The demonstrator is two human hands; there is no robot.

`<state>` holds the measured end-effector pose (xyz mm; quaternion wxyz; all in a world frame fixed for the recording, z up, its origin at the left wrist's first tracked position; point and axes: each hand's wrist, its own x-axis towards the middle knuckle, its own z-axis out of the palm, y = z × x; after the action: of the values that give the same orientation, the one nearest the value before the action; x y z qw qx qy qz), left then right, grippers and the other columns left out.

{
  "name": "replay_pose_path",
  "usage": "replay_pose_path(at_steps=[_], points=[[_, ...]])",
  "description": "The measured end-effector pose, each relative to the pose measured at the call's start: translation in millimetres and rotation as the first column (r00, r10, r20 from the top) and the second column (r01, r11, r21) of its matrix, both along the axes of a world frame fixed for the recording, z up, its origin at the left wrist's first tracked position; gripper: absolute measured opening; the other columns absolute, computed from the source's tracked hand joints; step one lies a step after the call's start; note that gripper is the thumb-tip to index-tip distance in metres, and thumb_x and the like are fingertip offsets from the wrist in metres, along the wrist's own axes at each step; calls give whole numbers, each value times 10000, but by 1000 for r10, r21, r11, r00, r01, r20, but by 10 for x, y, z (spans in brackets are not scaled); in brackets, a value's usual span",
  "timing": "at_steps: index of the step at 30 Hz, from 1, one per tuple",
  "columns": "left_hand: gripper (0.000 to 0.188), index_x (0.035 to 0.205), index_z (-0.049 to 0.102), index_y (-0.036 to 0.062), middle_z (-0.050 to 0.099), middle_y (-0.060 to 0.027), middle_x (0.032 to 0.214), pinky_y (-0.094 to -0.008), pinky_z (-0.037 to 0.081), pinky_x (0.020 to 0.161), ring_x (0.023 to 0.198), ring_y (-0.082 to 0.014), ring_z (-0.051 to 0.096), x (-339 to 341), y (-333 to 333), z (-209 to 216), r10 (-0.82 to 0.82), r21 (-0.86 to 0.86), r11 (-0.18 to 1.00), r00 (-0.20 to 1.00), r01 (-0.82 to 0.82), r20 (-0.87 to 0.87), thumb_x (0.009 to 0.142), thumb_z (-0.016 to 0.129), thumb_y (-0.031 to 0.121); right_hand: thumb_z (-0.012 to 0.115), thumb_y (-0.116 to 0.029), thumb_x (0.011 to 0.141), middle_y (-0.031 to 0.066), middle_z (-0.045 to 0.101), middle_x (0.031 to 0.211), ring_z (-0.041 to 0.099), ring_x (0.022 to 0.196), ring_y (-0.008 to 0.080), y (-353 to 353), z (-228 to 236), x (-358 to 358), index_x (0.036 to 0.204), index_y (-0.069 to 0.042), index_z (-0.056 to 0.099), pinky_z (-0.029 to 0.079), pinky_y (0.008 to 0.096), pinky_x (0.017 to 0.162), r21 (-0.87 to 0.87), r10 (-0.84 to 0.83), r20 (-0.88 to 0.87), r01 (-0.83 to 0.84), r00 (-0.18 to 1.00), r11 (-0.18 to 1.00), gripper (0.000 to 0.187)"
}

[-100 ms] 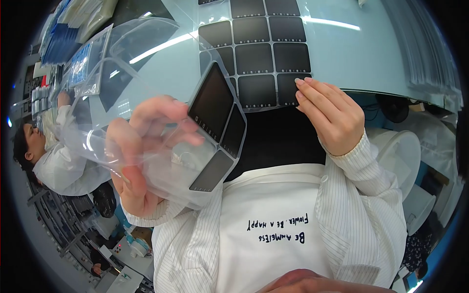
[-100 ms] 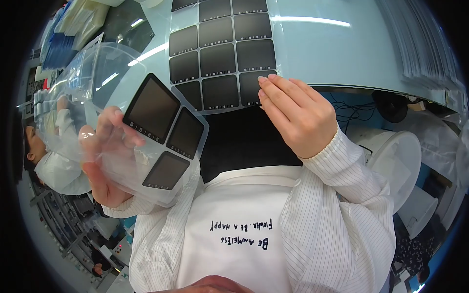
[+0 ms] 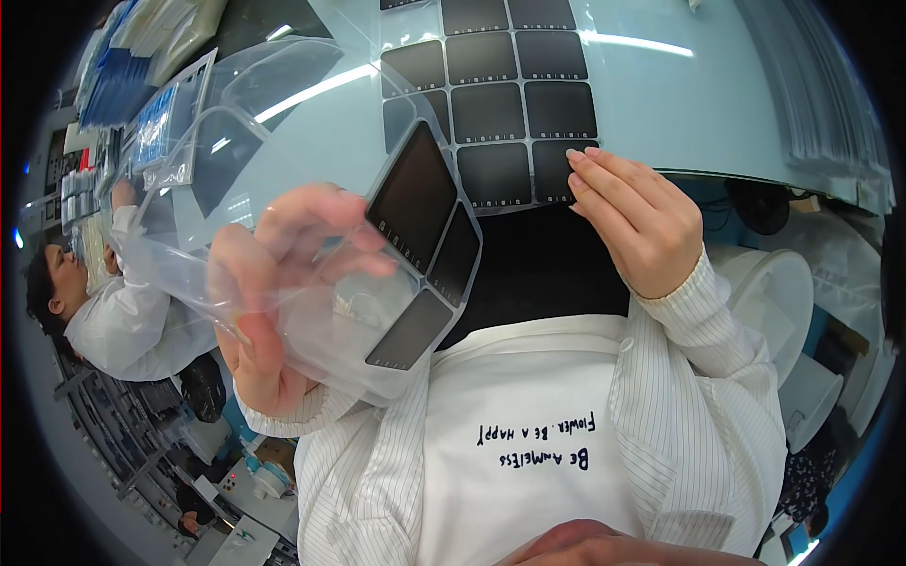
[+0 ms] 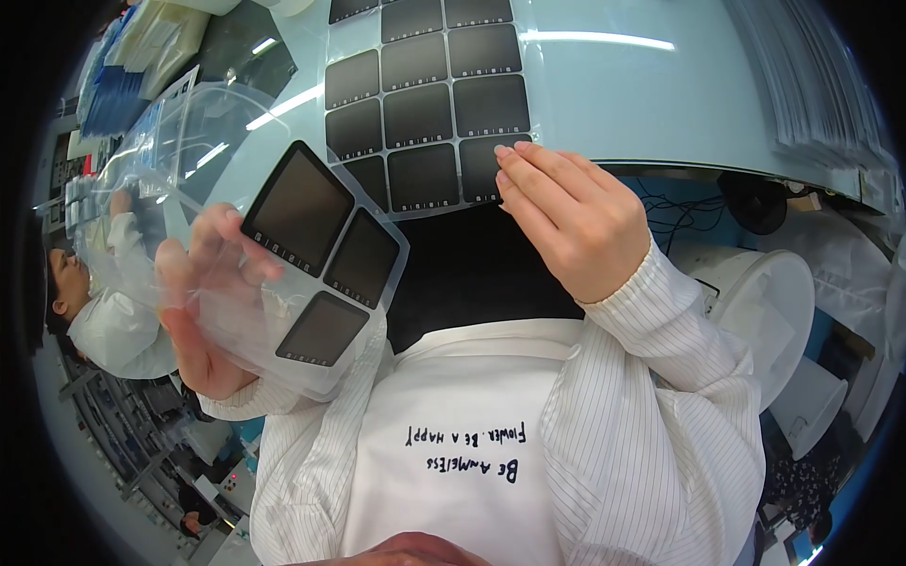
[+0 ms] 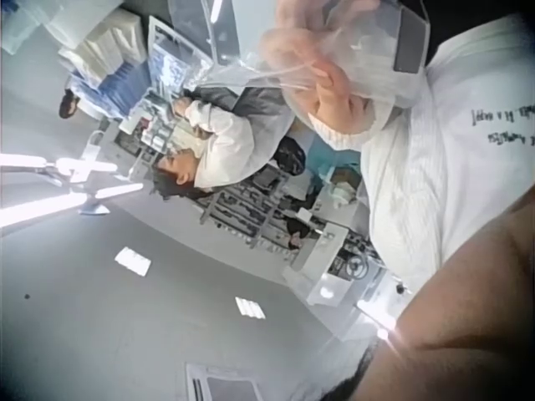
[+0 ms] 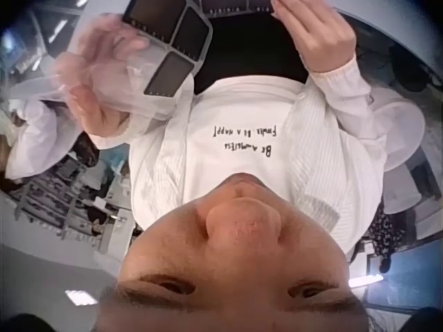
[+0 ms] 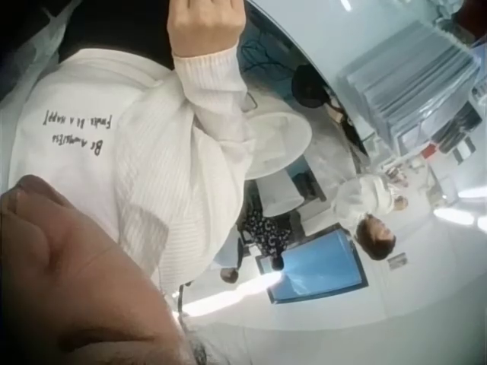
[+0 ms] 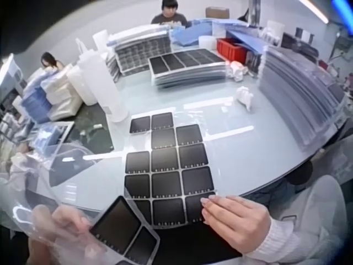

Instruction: Cleaning and inspecting glass panels with a grid pattern at a factory workstation.

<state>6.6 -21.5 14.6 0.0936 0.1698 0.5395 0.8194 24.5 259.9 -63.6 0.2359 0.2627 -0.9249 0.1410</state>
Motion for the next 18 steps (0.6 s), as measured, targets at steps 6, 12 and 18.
replay_pose_path(at_steps=[6,12,18], points=[[258,911,410,92,398,-373,1241,-477,472,873,1044,-383,516,-4,-6,-19,-33,-40,999,999,32,-9,926,548,310,732,-105,717,99,686,1018,660,953,253,15,-1,-3,895,8,685,557,311,768,-40,-1,52,4,999,999,216],[277,917,420,105,389,-353,1271,-432,478,870,1043,-349,519,43,-56,-50,-28,35,999,999,29,-43,960,470,374,725,-176,734,87,683,1033,661,937,247,-7,-100,-63,917,-7,673,554,299,764,-73,-18,-15,17,1000,997,254],[277,900,425,133,394,-292,1322,-394,473,876,1059,-307,519,5,-92,-23,19,-24,1000,999,-18,40,965,460,400,697,-287,767,81,601,1215,535,1154,252,-30,-289,-193,1124,-68,609,463,328,922,-54,50,30,-49,998,997,428]])
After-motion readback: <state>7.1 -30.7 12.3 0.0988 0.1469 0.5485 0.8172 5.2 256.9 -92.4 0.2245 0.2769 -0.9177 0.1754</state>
